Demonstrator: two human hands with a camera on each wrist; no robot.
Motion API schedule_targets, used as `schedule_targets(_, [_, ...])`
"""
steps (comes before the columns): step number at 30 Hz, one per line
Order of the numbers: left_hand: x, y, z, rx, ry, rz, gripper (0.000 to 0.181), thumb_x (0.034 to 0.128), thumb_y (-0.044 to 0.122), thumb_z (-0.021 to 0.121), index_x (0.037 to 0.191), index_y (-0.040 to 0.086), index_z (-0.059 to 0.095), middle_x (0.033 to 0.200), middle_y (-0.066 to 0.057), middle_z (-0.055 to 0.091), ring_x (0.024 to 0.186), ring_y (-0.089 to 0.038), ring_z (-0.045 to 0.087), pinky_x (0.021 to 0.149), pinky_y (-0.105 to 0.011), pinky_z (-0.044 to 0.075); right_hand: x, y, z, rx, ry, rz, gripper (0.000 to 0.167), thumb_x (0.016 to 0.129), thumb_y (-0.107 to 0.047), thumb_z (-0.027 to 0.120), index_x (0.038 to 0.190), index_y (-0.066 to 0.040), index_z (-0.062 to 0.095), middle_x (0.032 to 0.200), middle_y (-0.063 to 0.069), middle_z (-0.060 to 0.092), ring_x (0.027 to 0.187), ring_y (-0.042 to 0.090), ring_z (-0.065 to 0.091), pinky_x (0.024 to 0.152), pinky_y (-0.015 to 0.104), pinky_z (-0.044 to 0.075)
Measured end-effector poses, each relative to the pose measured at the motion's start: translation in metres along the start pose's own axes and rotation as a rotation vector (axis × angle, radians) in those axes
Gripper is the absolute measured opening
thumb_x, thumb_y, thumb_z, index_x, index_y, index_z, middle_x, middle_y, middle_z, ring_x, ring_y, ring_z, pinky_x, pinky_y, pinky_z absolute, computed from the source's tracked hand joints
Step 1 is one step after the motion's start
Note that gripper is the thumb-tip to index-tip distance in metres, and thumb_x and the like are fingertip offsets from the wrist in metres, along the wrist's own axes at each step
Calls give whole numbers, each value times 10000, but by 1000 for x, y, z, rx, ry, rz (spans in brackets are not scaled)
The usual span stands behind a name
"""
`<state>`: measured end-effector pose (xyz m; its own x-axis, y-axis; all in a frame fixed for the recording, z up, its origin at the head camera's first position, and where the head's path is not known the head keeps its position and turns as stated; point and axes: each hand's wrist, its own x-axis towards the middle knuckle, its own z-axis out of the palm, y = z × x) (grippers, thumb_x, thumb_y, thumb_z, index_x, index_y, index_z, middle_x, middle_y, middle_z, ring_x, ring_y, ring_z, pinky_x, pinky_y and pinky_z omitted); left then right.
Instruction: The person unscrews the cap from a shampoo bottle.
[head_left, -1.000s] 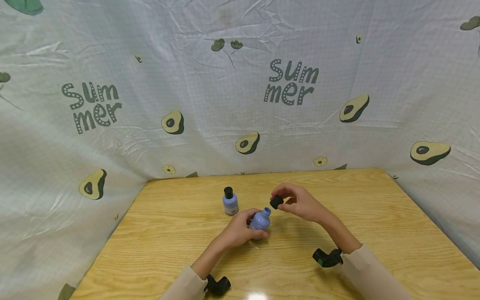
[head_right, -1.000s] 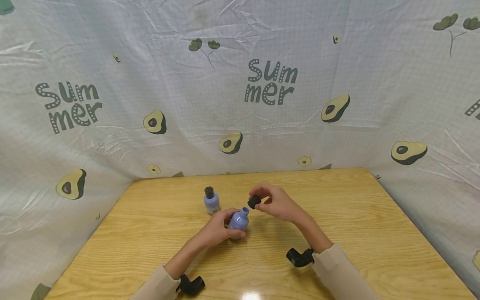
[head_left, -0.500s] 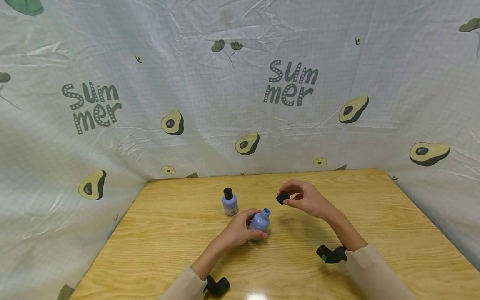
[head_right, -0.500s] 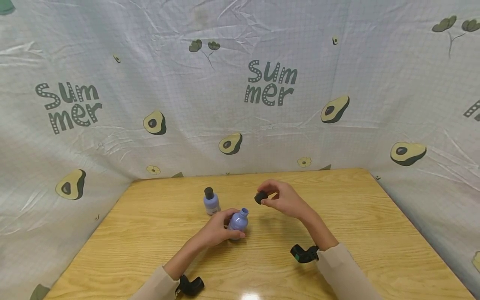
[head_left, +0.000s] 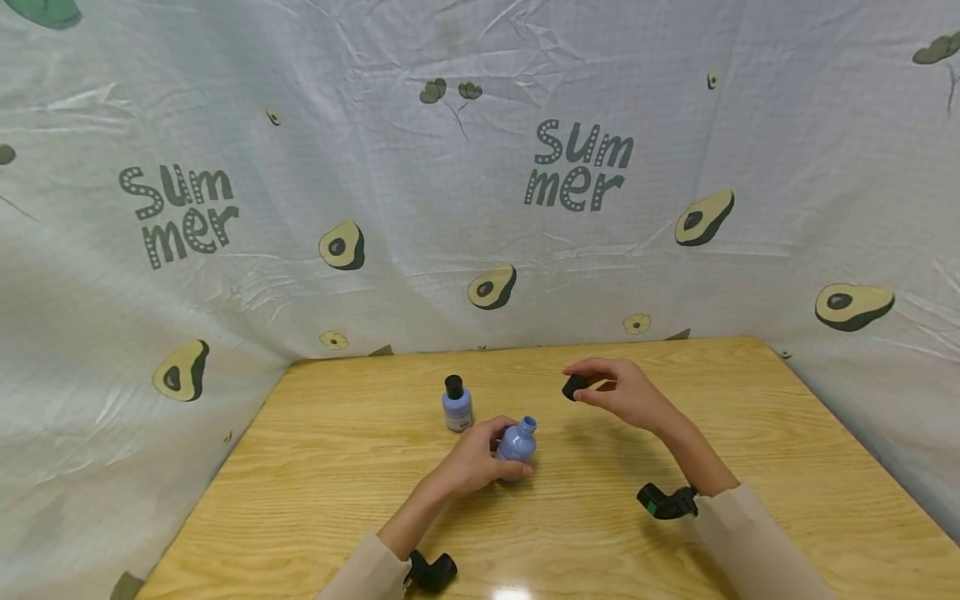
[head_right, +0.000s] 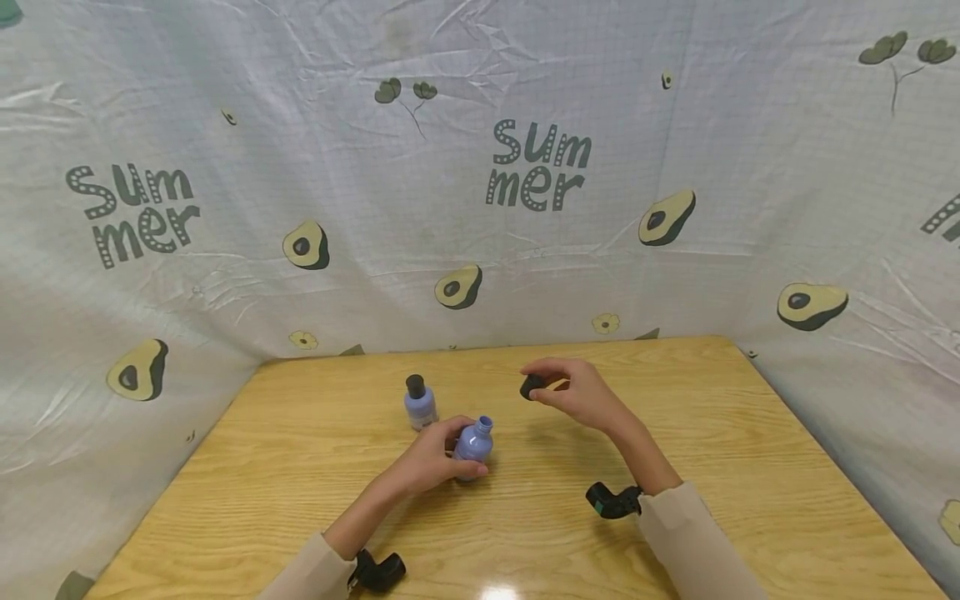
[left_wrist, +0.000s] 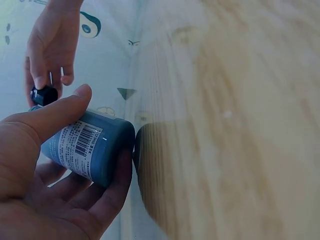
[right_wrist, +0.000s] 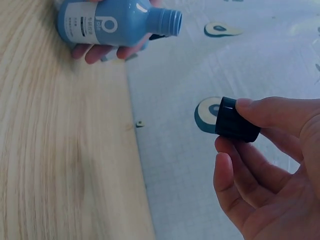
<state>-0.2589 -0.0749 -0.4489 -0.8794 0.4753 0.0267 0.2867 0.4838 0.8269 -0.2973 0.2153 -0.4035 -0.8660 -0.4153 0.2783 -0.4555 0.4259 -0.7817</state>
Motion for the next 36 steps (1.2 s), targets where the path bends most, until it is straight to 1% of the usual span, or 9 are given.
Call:
schedule_targets(6, [1,2,1,-9,-6,-6,597,854,238,865,1365,71,607,1257,-117,692,1126,-254,670,941,-448,556,-2,7,-3,9,24,29,392,960,-134,740,1315,-2,639,1149,173,695,1019,196,658,837,237,553])
schedule_targets(12, [4,1,0,-19,4,-3,616,857,240,860,1380,52,595,1249,-125,692,1089,-237,671,891,-404,566,-3,13,-6,8,32,50,358,966,-143,736,1276,4,634,1172,178,680,1028,223,649,842,249,546])
schedule_targets(16, [8,-1,0,-44,25,-1,644,866,241,849,1409,36,572,1286,-154,675,1125,-283,674,898,-431,573,-2,17,-7,-4,37,58,343,963,-144,740,1263,-8,645,1168,167,684,1026,222,652,849,250,545])
schedule_targets(19, [10,-2,0,-66,47,-10,666,874,248,844,1434,34,555,1329,-169,656,1160,-312,667,915,-449,573,-2,19,-7,-8,35,65,342,961,-154,743,1259,-13,648,1158,159,688,1022,215,651,851,254,542])
schedule_targets(23, [13,-2,1,-95,80,-27,686,880,255,842,1453,32,537,1361,-172,639,1190,-320,657,932,-452,572,-1,22,-7,-8,27,65,339,960,-163,746,1253,-19,654,1136,151,697,1018,215,653,846,256,540])
schedule_targets(27, [19,-1,2,-120,112,-41,679,883,253,840,1449,38,534,1367,-172,636,1216,-320,648,965,-473,562,0,24,-6,-14,18,70,336,957,-167,750,1251,-32,658,1125,141,701,1012,206,655,843,266,543])
schedule_targets(31, [29,0,2,-138,142,-63,657,887,264,837,1436,59,538,1363,-176,638,1230,-324,645,993,-497,550,0,26,-4,-20,19,77,332,952,-171,755,1245,-45,662,1120,131,703,997,178,658,838,268,545])
schedule_targets(36, [43,5,3,-166,199,-97,665,895,275,831,1446,66,524,1382,-175,624,1255,-329,635,1015,-505,539,0,28,-3,-22,24,71,326,954,-177,754,1233,-33,666,1103,141,709,970,133,661,829,254,544])
